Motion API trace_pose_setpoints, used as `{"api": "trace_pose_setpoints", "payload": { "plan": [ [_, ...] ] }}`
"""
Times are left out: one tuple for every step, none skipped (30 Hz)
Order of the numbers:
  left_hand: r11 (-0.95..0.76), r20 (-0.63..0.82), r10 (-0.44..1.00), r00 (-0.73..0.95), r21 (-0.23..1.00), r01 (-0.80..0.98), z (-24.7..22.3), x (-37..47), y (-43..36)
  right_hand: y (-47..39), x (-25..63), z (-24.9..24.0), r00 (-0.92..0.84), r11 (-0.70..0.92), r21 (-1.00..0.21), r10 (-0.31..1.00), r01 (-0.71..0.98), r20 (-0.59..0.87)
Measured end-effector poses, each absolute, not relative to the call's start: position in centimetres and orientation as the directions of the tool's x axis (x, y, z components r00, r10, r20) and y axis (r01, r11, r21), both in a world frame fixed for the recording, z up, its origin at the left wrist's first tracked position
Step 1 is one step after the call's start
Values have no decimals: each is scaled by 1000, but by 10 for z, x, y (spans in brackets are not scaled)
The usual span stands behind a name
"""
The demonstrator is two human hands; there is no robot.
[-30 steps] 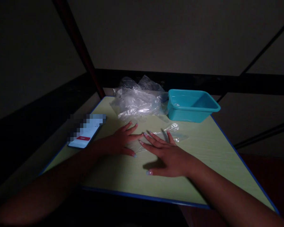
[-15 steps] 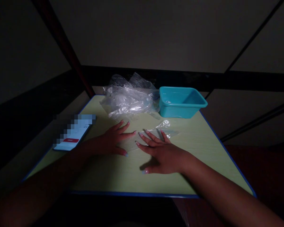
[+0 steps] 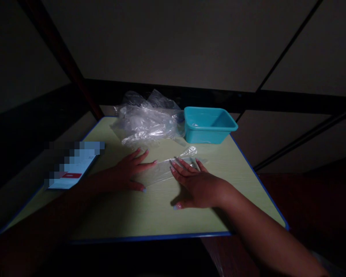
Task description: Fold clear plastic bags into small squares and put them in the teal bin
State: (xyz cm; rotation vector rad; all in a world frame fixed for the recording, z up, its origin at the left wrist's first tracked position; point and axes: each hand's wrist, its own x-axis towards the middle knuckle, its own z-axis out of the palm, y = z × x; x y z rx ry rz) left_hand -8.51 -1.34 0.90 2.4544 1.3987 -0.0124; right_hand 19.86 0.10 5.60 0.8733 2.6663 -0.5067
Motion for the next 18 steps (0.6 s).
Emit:
{"api": "trace_pose_setpoints", "payload": {
  "plan": [
    [-468, -166, 839, 519, 269, 842, 8, -85, -13, 1, 199, 56, -768, 752, -229, 515, 618, -381],
    [-468, -163, 839, 519, 271, 841, 8, -86, -13, 1, 200, 57, -762, 750, -222, 519, 624, -387],
    [-473, -154, 838, 523, 272, 838, 7, -87, -13, 1, 200, 57, -758, 746, -220, 524, 628, -389],
    [-482, -142, 836, 530, 271, 833, 6, -87, -13, 1, 201, 58, -757, 744, -221, 528, 631, -386],
    [-492, -131, 833, 537, 268, 829, 5, -88, -13, 1, 202, 59, -755, 741, -220, 532, 634, -383],
    [-498, -126, 831, 542, 263, 826, 4, -88, -12, 2, 202, 60, -750, 738, -214, 539, 640, -383],
    [-500, -129, 830, 543, 259, 826, 3, -88, -12, 2, 204, 60, -743, 736, -203, 546, 646, -387],
    [-499, -135, 830, 542, 256, 828, 3, -88, -11, 3, 205, 61, -735, 734, -187, 555, 653, -390],
    [-496, -140, 830, 539, 254, 830, 3, -88, -11, 5, 207, 61, -730, 733, -175, 563, 658, -387],
    [-496, -138, 831, 539, 254, 830, 2, -88, -11, 6, 209, 60, -729, 732, -169, 570, 660, -379],
    [-498, -133, 831, 540, 254, 829, 2, -88, -11, 8, 211, 59, -733, 731, -173, 575, 660, -365],
    [-499, -127, 832, 541, 255, 828, 2, -88, -11, 9, 214, 58, -738, 731, -181, 577, 658, -351],
    [-500, -124, 832, 541, 255, 828, 3, -88, -11, 11, 216, 57, -742, 731, -190, 577, 656, -341],
    [-498, -123, 833, 539, 255, 829, 3, -88, -11, 12, 218, 57, -744, 730, -194, 578, 655, -335],
    [-495, -127, 834, 537, 255, 830, 3, -88, -12, 13, 219, 56, -744, 730, -195, 580, 656, -332],
    [-491, -132, 835, 534, 256, 833, 4, -87, -12, 13, 220, 56, -741, 728, -192, 584, 659, -331],
    [-487, -136, 837, 530, 257, 835, 5, -87, -12, 14, 221, 56, -736, 725, -185, 590, 664, -332],
    [-483, -139, 838, 527, 257, 837, 5, -87, -12, 14, 221, 57, -729, 721, -174, 597, 670, -335]
  ]
}}
